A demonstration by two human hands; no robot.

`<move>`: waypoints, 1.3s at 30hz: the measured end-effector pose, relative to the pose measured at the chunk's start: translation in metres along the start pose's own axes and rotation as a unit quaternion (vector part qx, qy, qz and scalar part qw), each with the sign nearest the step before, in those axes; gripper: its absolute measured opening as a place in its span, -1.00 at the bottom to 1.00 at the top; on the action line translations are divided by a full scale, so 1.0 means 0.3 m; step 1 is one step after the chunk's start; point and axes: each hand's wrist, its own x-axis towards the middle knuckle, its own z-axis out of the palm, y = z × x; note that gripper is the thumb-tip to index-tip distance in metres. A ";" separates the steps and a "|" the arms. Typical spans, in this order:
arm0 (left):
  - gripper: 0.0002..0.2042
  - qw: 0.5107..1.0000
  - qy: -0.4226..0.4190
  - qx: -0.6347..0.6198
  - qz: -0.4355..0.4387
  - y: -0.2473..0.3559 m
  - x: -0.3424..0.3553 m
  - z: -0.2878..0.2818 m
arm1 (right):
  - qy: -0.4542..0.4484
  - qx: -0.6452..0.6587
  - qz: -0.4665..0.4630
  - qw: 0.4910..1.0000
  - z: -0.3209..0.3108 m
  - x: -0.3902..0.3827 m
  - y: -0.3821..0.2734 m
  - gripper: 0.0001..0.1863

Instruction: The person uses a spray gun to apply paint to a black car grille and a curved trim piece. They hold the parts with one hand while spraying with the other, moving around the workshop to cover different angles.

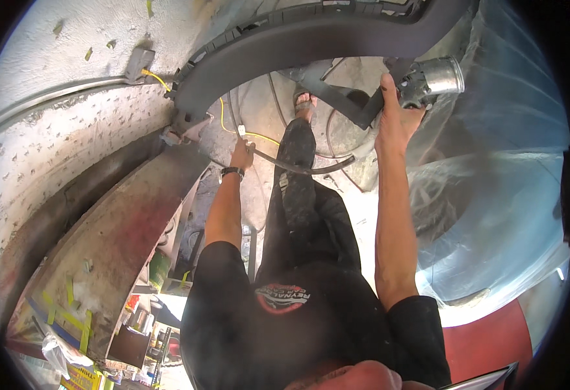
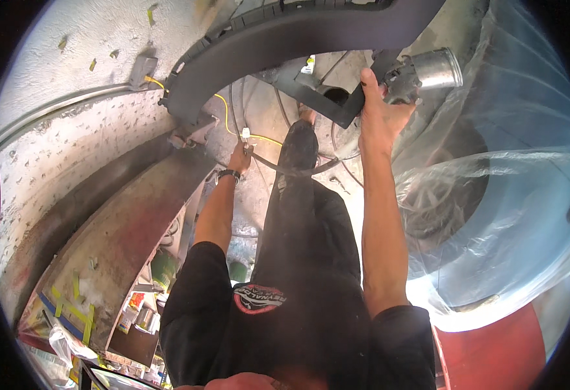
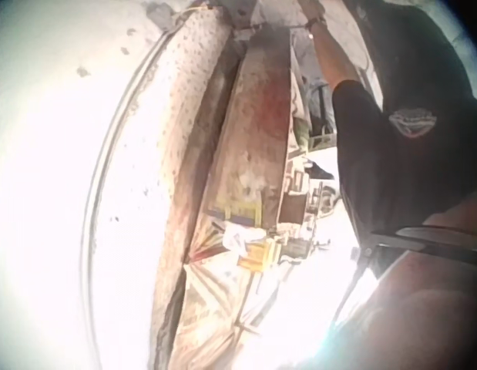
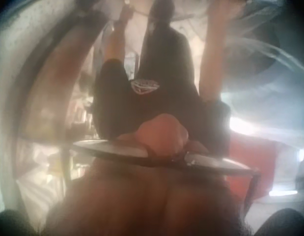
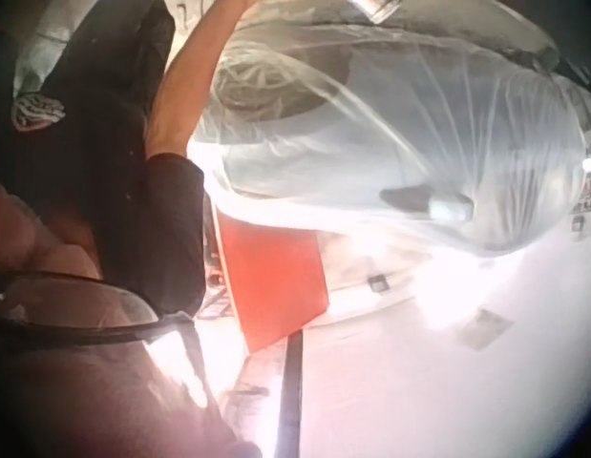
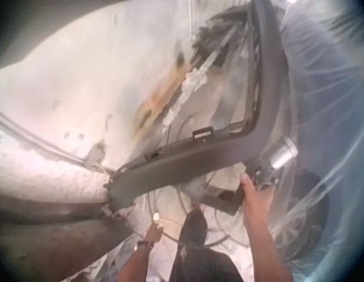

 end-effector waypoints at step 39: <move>-0.33 0.965 0.154 0.133 0.163 -0.054 0.540 0.157 | -0.011 -0.028 0.010 1.000 -0.089 0.046 0.014 -0.67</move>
